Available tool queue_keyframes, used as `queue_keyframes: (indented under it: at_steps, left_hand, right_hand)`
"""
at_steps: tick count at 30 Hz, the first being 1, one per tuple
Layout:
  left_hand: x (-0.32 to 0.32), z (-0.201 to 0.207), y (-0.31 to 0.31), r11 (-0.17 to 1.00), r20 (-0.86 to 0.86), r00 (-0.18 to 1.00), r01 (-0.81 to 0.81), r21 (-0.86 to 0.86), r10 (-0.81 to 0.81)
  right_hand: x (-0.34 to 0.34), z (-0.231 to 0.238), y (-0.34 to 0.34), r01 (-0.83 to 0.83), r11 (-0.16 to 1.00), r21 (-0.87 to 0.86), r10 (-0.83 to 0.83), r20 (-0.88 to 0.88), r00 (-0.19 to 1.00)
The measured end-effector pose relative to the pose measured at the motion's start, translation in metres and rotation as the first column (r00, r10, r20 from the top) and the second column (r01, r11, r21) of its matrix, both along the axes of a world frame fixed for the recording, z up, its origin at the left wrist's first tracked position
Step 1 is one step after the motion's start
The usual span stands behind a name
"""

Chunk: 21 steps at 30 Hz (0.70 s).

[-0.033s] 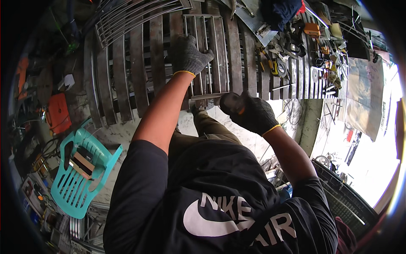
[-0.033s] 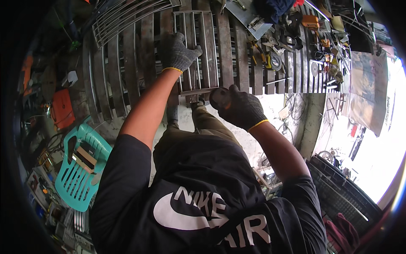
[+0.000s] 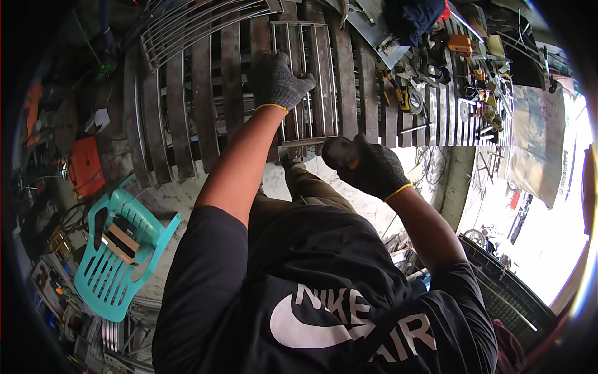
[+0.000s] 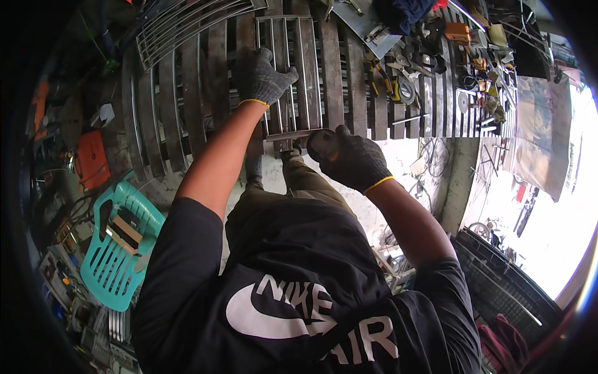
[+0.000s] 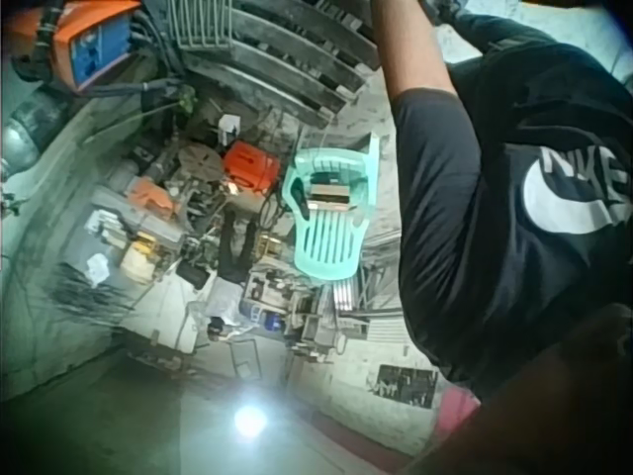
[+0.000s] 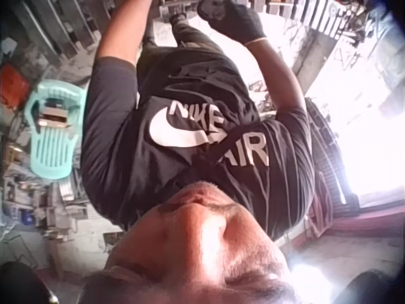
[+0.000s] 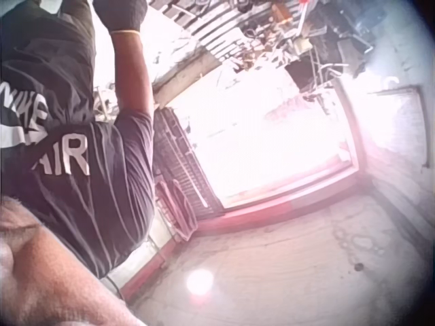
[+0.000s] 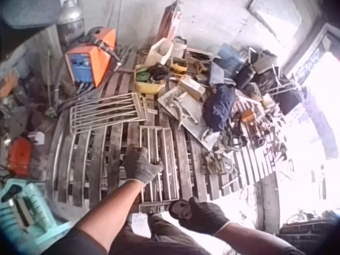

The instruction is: Using an angle grinder to smooth or shape the edges and bars of a metal grate.

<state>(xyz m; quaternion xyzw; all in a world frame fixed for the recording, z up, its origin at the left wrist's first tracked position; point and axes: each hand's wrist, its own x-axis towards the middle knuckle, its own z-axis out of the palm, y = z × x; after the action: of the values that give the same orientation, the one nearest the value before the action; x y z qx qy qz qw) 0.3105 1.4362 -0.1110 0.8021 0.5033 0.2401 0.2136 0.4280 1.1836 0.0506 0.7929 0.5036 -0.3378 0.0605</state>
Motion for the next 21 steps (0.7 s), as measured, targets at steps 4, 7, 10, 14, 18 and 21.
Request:
queue_keyframes:
  at_steps: [4,7,10,14,18,21]
  left_hand:
    - [-0.001,0.005,-0.001,1.0,-0.004,1.0,-0.004,0.018,0.004]
    - [-0.003,0.012,-0.001,0.999,-0.042,0.999,0.002,-0.033,-0.004]
    - [-0.005,0.019,0.0,0.995,-0.065,0.996,0.048,-0.087,-0.054]
    - [-0.006,0.025,-0.001,0.998,-0.058,0.998,0.032,-0.058,-0.036]
    - [-0.007,0.024,-0.001,0.997,-0.07,0.997,0.029,-0.074,-0.034]
    - [-0.006,0.022,-0.002,0.999,-0.069,0.997,0.022,-0.046,-0.025]
  right_hand:
    - [-0.016,-0.001,0.011,-0.002,1.0,-0.001,0.002,0.005,1.0]
    - [-0.026,-0.001,0.02,-0.002,1.0,-0.008,0.001,-0.034,0.999]
    - [-0.033,-0.003,0.026,-0.03,0.999,-0.038,0.028,-0.055,0.998]
    - [-0.043,-0.011,0.033,-0.068,0.997,0.029,0.07,-0.104,0.992]
    - [-0.052,-0.011,0.036,-0.067,0.998,0.011,0.068,-0.105,0.992]
    - [-0.056,-0.013,0.04,-0.077,0.994,0.077,0.09,-0.172,0.981]
